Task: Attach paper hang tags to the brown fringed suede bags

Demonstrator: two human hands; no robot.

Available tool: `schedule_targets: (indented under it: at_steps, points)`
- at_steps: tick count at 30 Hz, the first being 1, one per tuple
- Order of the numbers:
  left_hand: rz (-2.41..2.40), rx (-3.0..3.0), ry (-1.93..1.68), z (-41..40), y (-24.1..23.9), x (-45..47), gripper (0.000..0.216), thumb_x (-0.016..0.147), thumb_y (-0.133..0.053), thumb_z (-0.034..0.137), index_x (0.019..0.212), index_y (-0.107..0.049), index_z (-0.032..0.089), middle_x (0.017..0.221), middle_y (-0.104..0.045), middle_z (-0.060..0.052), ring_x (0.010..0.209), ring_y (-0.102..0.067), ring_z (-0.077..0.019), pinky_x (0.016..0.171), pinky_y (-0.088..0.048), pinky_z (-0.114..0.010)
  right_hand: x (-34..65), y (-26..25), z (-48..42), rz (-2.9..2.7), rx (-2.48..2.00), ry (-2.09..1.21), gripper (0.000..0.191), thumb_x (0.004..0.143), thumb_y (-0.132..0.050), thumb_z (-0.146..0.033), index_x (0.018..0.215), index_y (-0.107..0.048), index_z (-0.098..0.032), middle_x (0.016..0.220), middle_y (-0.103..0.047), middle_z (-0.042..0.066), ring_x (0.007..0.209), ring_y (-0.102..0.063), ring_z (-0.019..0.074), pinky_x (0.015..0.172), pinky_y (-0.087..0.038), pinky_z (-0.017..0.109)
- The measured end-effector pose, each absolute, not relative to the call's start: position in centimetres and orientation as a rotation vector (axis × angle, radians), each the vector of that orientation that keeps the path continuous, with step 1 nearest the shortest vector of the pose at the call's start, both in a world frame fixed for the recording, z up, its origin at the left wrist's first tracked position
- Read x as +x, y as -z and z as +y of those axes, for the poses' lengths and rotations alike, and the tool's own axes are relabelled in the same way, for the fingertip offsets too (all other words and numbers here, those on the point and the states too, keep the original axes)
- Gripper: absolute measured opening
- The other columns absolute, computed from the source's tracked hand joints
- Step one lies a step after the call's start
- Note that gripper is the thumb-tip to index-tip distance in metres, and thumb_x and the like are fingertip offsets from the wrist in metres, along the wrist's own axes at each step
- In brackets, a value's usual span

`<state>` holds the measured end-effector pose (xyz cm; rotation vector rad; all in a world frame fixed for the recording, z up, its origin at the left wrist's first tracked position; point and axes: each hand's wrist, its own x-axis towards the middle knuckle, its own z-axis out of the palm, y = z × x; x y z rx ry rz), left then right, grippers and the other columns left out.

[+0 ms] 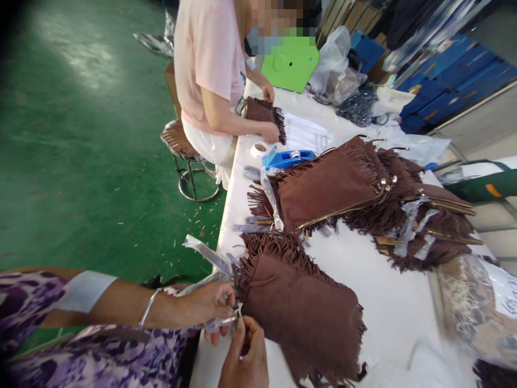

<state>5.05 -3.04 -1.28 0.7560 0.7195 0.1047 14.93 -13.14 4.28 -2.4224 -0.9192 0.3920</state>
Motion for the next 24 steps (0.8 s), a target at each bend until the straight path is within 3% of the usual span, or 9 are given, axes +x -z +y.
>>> schedule_targets:
  at_steps: [7,11,17,20,22,24]
  points:
    - [0.643,0.799,-0.025,-2.9,2.0,5.1,0.041,0.07,-0.071,0.043,0.096,-0.048,0.022,0.06,-0.063,0.0,0.041,-0.058,-0.0161,0.037,-0.035,-0.02,15.5,-3.4,-13.7,-1.014,-2.463,-0.329,0.046,0.086,-0.041,-0.066,0.089,-0.065,-0.027,0.064,-0.061,-0.004,0.057,-0.057,0.0164,0.054,-0.034,0.027]
    - [0.6,0.869,-0.013,-3.0,2.9,5.0,0.038,0.075,-0.067,0.044,0.1,-0.048,0.023,0.067,-0.064,-0.001,0.045,-0.059,-0.016,0.039,-0.037,-0.022,15.8,-3.5,-13.9,-1.034,-2.441,-0.345,0.044,0.087,-0.04,-0.062,0.092,-0.066,-0.028,0.074,-0.067,-0.001,0.065,-0.061,0.0179,0.057,-0.037,0.027]
    - [0.749,1.775,-0.145,-1.8,-0.2,3.6,0.021,0.085,-0.059,0.028,0.104,-0.059,0.02,0.091,-0.067,-0.009,0.085,-0.064,-0.0253,0.072,-0.048,-0.031,15.4,-4.5,-14.0,-0.861,-2.469,-0.409,0.04,0.086,-0.043,-0.059,0.095,-0.067,-0.029,0.072,-0.067,-0.004,0.064,-0.062,0.0163,0.057,-0.04,0.024]
    - [0.665,2.012,-0.243,-0.7,-2.7,3.1,0.029,0.094,-0.05,0.031,0.119,-0.058,0.02,0.113,-0.062,-0.012,0.101,-0.06,-0.0268,0.086,-0.045,-0.032,15.2,-5.1,-13.9,-0.857,-2.475,-0.426,0.042,0.086,-0.043,-0.061,0.093,-0.068,-0.028,0.067,-0.064,-0.004,0.059,-0.06,0.0149,0.054,-0.039,0.022]
    - [0.524,2.016,-0.27,0.0,-3.5,3.1,0.034,0.097,-0.046,0.036,0.126,-0.056,0.023,0.12,-0.06,-0.011,0.106,-0.058,-0.0249,0.089,-0.044,-0.03,15.0,-5.3,-13.9,-0.883,-2.444,-0.442,0.042,0.087,-0.044,-0.061,0.091,-0.069,-0.027,0.065,-0.063,-0.004,0.056,-0.059,0.0137,0.053,-0.039,0.021]
    - [0.361,1.94,-0.188,0.6,-3.7,3.4,0.03,0.097,-0.045,0.038,0.116,-0.063,0.023,0.107,-0.066,-0.008,0.094,-0.062,-0.0208,0.083,-0.045,-0.027,14.9,-5.4,-14.0,-0.922,-2.377,-0.439,0.042,0.087,-0.045,-0.06,0.091,-0.069,-0.026,0.065,-0.063,-0.003,0.057,-0.059,0.013,0.053,-0.039,0.02]
